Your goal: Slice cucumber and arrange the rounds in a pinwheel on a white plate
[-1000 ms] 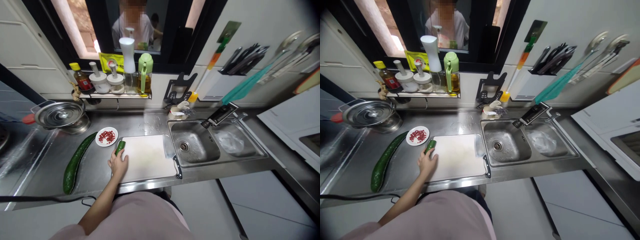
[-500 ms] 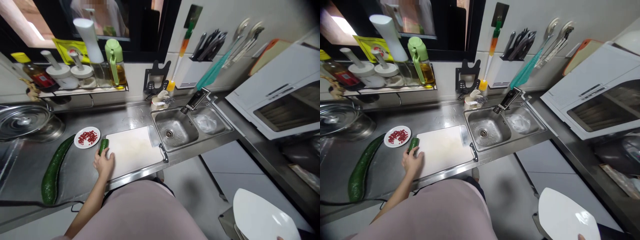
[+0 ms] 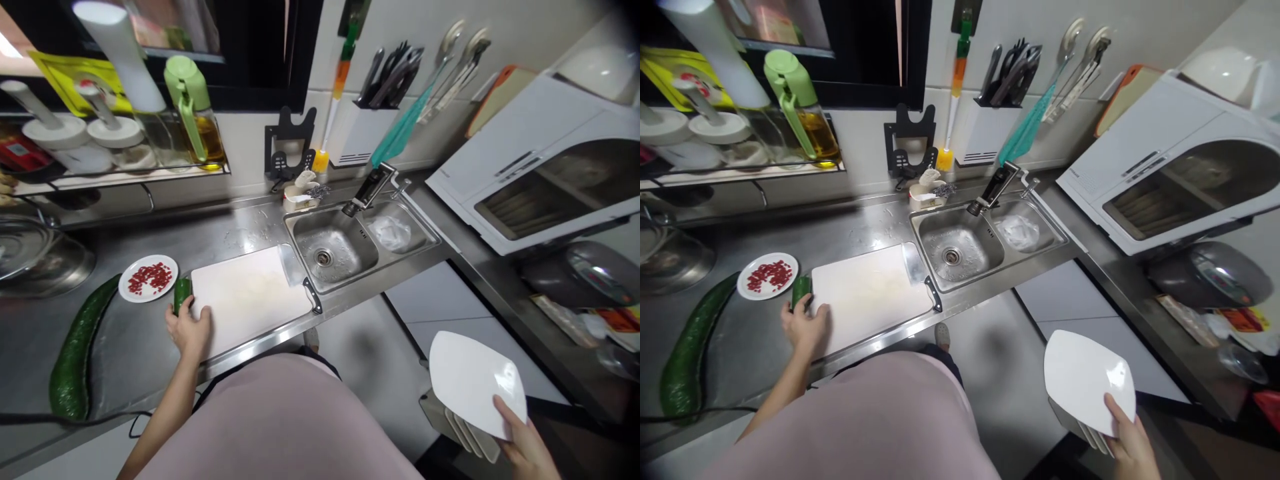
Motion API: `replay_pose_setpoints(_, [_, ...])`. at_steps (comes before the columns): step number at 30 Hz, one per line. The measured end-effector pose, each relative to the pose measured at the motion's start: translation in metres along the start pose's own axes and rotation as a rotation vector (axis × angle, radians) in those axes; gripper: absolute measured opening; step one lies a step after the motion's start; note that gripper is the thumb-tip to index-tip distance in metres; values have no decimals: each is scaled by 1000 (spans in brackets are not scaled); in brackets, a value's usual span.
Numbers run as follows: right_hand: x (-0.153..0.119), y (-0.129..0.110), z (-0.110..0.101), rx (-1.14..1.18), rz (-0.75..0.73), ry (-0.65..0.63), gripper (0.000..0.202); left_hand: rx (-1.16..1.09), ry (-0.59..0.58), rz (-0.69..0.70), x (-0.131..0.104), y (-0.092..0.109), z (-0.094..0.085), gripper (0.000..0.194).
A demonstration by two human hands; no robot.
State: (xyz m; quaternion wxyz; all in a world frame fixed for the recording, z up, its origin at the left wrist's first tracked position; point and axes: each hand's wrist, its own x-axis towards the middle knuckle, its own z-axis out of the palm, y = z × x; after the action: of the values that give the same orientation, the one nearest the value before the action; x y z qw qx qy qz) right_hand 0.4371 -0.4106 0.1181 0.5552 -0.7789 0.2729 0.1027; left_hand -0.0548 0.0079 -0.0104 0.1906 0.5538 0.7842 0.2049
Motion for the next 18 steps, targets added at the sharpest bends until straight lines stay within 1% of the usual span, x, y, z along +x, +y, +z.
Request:
replay_pose_setpoints(2, [6, 0, 10, 21, -25, -30, 46, -6, 9, 5, 0, 0, 3, 56])
replay_pose_setpoints(4, [10, -2, 27, 59, -74, -41, 42, 2, 23, 9, -1, 0, 5, 59])
replay_pose_setpoints(7, [13, -10, 64, 60, -46, -70, 39, 25, 77, 10, -5, 3, 6, 62])
replay_pose_setpoints(10, [10, -19, 113, 35, -25, -180, 32, 24, 133, 15, -11, 7, 5, 64])
replay_pose_setpoints(13, [2, -28, 170, 5, -76, -341, 31, 11, 142, 6, -16, 10, 3, 62])
replay_pose_setpoints(18, [-28, -33, 271, -67, -135, -638, 34, 8, 139, -33, -28, 11, 0, 56])
